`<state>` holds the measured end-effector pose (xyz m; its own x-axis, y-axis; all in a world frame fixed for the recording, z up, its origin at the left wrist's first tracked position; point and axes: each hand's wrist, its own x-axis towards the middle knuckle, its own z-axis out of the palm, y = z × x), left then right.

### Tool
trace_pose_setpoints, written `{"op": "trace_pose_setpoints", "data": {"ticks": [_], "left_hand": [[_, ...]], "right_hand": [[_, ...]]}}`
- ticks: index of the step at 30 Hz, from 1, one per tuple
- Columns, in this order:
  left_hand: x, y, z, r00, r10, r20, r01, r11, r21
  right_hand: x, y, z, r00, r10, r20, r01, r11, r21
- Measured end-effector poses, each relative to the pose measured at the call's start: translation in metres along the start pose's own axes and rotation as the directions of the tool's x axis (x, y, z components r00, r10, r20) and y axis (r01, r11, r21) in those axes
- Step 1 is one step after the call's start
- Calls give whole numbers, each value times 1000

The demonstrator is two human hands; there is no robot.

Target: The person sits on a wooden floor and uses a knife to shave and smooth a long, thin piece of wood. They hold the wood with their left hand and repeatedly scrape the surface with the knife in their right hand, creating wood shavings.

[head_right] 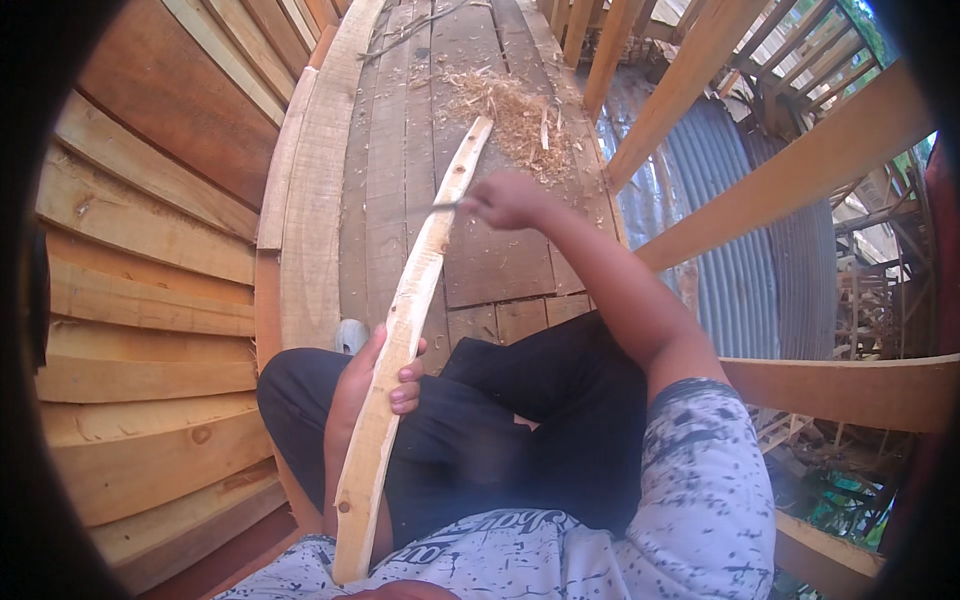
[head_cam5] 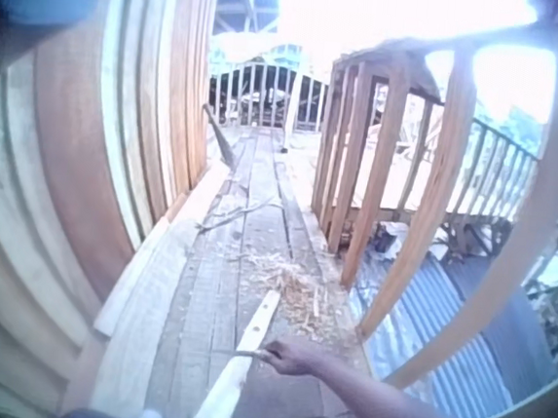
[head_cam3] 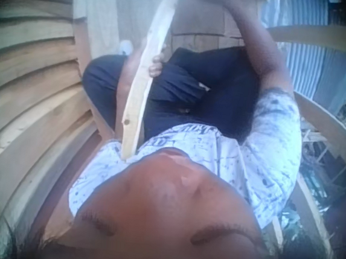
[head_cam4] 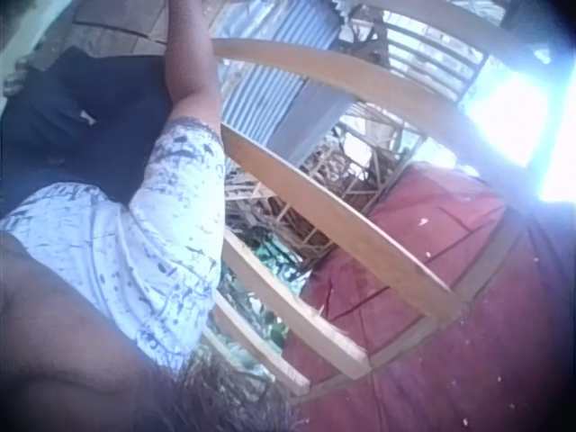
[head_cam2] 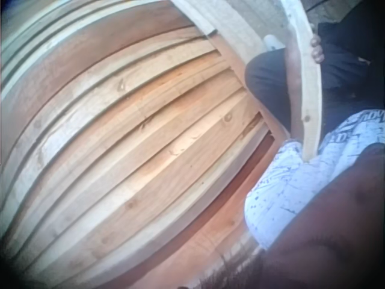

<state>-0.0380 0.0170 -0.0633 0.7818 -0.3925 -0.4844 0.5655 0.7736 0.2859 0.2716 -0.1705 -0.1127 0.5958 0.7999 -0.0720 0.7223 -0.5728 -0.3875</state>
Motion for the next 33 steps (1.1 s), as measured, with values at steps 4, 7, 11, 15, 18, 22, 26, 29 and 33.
{"op": "trace_pose_setpoints", "data": {"ticks": [4, 7, 11, 15, 18, 22, 26, 29, 33], "left_hand": [[6, -1, 2, 1000, 19, -1, -19, 1000, 6], [0, 1, -2, 1000, 11, 16, -10, 999, -30], [5, 0, -1, 1000, 0, 16, 0, 1000, 16], [1, 0, 7, 999, -1, -44, 1, 1000, 3], [3, 0, 7, 999, -17, -37, 18, 1000, 17], [5, 4, -4, 998, -3, 67, 10, 995, -102], [2, 1, -6, 996, 14, 84, -8, 998, -64], [3, -1, -2, 998, 11, 69, -9, 999, -36], [2, -2, -5, 995, 29, 92, -28, 1000, -12]], "right_hand": [[0, 9, 11, 992, 109, -66, -109, 994, 7], [2, -24, 3, 985, -168, -42, 168, 986, -1], [4, 30, 4, 820, 553, -146, -550, 833, 62], [2, 16, -2, 969, 230, 84, -234, 972, 32], [-10, 26, 0, 970, 239, 36, -240, 970, 32], [-5, 12, -3, 968, 246, 41, -249, 964, 90], [-4, -18, -3, 979, 183, -87, -153, 949, 276], [-7, -6, 5, 969, 187, -164, -120, 929, 351], [-9, -3, 6, 940, 339, -50, -288, 861, 419]]}}
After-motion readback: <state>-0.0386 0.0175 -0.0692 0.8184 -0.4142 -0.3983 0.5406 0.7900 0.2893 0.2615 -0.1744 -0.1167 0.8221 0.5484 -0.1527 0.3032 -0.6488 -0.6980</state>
